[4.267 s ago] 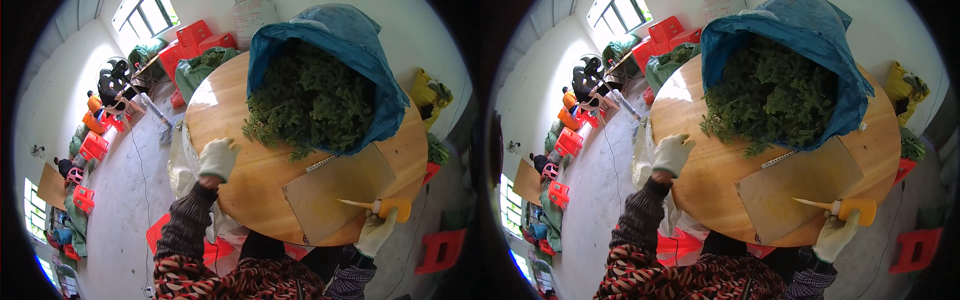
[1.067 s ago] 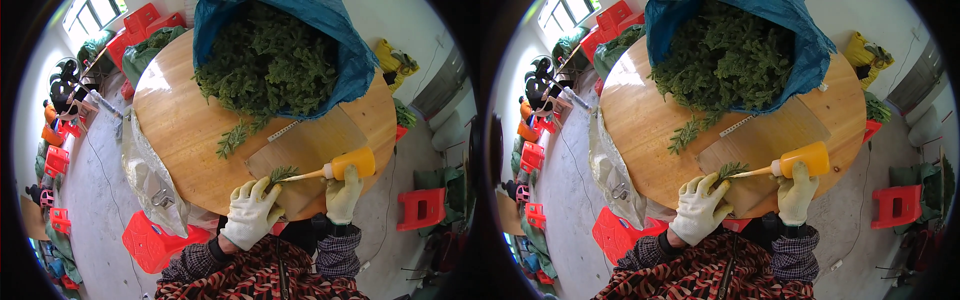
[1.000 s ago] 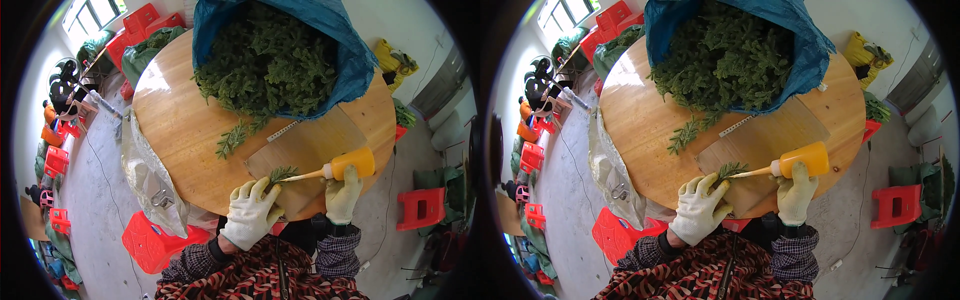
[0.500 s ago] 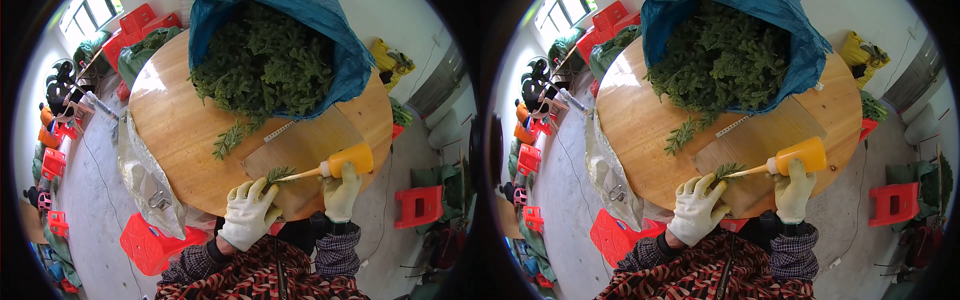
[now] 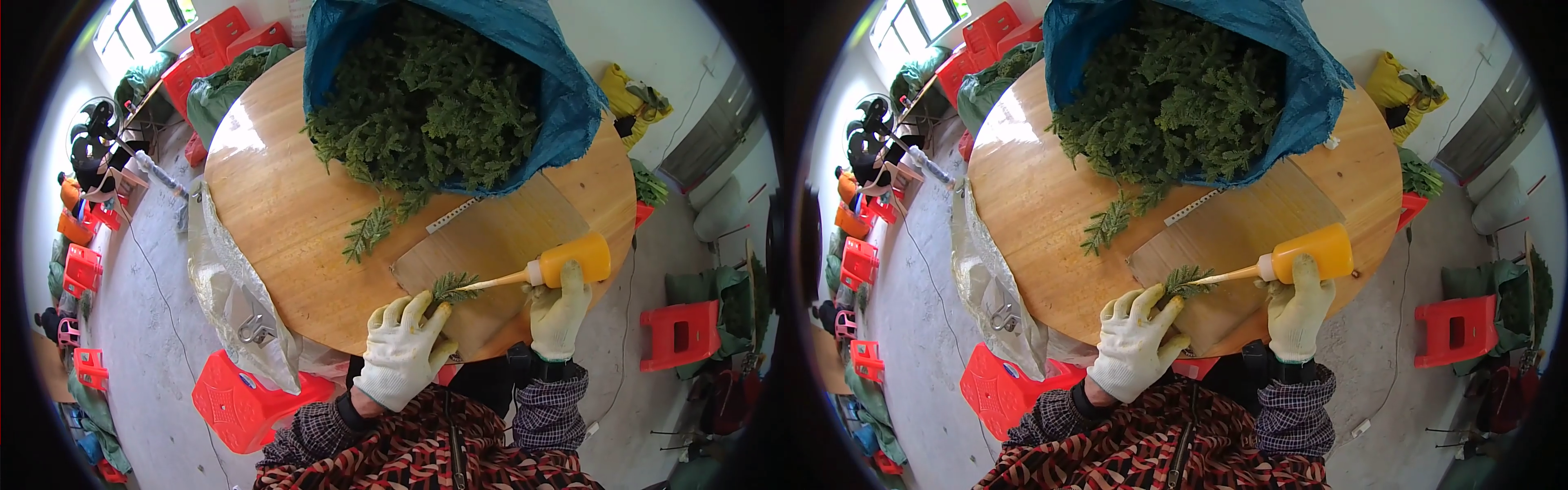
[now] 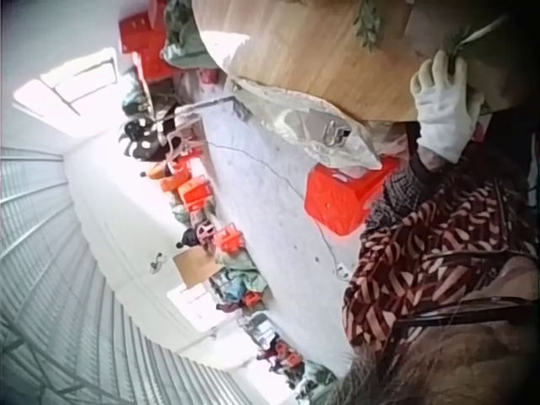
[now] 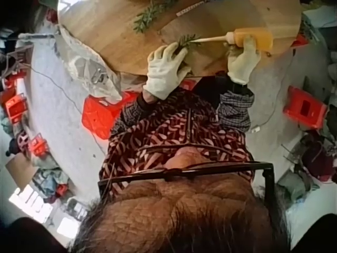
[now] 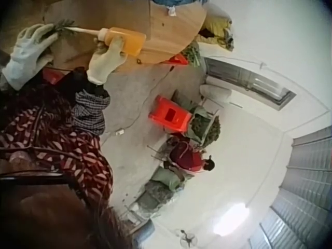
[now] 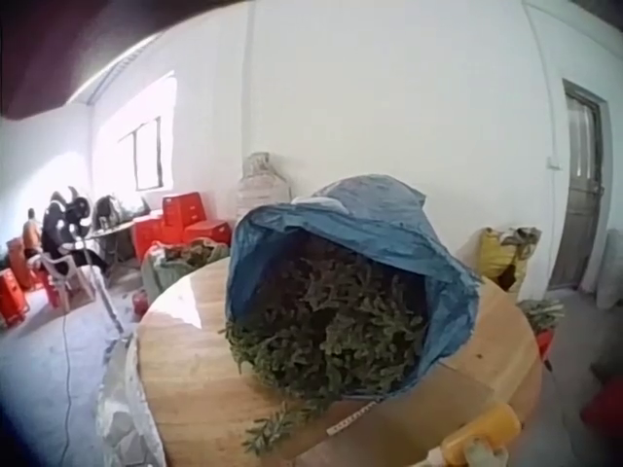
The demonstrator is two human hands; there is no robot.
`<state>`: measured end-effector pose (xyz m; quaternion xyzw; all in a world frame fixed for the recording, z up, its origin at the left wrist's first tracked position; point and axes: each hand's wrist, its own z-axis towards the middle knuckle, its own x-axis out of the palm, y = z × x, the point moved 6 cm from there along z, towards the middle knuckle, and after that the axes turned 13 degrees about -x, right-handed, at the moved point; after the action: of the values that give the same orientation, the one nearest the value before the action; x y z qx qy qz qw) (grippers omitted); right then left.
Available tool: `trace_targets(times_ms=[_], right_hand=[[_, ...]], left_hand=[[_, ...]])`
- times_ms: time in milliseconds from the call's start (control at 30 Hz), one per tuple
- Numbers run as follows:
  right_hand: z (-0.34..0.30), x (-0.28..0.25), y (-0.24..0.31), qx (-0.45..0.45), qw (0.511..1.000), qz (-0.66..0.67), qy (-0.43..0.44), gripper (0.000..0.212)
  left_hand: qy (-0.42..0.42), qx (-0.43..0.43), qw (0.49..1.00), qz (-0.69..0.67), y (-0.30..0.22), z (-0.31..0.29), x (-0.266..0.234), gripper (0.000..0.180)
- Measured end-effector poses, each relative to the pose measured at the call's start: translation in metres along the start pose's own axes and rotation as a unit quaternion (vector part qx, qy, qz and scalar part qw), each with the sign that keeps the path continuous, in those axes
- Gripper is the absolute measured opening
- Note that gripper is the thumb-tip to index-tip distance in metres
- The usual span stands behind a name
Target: The person picks up a plant sprig from a bag, applies glue to its stem from a squeeze bottle, and sets it aside on the table. This process is repeated for several sprigs, handling them one at a time.
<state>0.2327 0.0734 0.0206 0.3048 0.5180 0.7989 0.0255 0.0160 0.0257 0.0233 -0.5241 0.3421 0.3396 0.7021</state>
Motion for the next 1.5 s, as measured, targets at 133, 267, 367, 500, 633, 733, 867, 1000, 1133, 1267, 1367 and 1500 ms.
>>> trace_targets(times_ms=[133,267,367,500,633,733,867,1000,1133,1267,1367,1500], right_hand=[[0.002,-0.006,-0.002,0.005,1.000,-0.002,-0.014,0.029],[0.003,-0.007,0.000,-0.001,0.999,-0.008,-0.041,0.028],[0.004,-0.009,0.002,0.005,0.998,-0.009,-0.056,0.028],[0.004,-0.014,0.000,0.007,0.999,-0.004,-0.040,0.028],[0.005,-0.018,-0.001,0.009,0.999,0.008,-0.042,0.028],[0.005,-0.022,-0.002,0.012,0.998,0.014,-0.054,0.027],[0.006,-0.029,-0.003,0.013,0.998,0.020,-0.065,0.026],[0.007,-0.034,0.000,0.009,0.997,0.022,-0.071,0.025],[0.007,-0.039,-0.002,0.013,0.996,0.026,-0.086,0.025],[0.008,-0.047,-0.004,0.012,0.994,0.037,-0.103,0.025],[0.007,-0.049,-0.009,0.020,0.992,0.054,-0.110,0.025],[0.006,-0.057,-0.018,0.035,0.986,0.094,-0.134,0.029]], left_hand=[[0.003,-0.002,1.000,0.003,0.000,0.000,0.000,0.053],[0.002,-0.002,1.000,0.009,0.000,0.000,0.001,0.052],[-0.001,0.000,1.000,0.012,-0.001,-0.001,0.002,0.052],[0.005,0.001,1.000,0.017,0.000,-0.001,0.003,0.052],[0.000,0.007,1.000,0.018,0.000,-0.001,0.002,0.053],[-0.008,0.016,0.999,0.036,-0.001,-0.002,0.002,0.054],[0.000,0.014,0.999,0.040,-0.001,-0.002,0.004,0.055],[0.002,0.005,1.000,0.028,-0.002,-0.002,0.003,0.054],[0.001,0.007,1.000,0.023,-0.003,-0.002,0.002,0.054],[-0.007,0.007,1.000,0.018,-0.004,-0.001,0.001,0.051],[-0.022,0.008,1.000,0.016,-0.001,0.000,0.000,0.044],[-0.054,0.015,0.998,-0.013,0.009,-0.003,0.002,0.032]])
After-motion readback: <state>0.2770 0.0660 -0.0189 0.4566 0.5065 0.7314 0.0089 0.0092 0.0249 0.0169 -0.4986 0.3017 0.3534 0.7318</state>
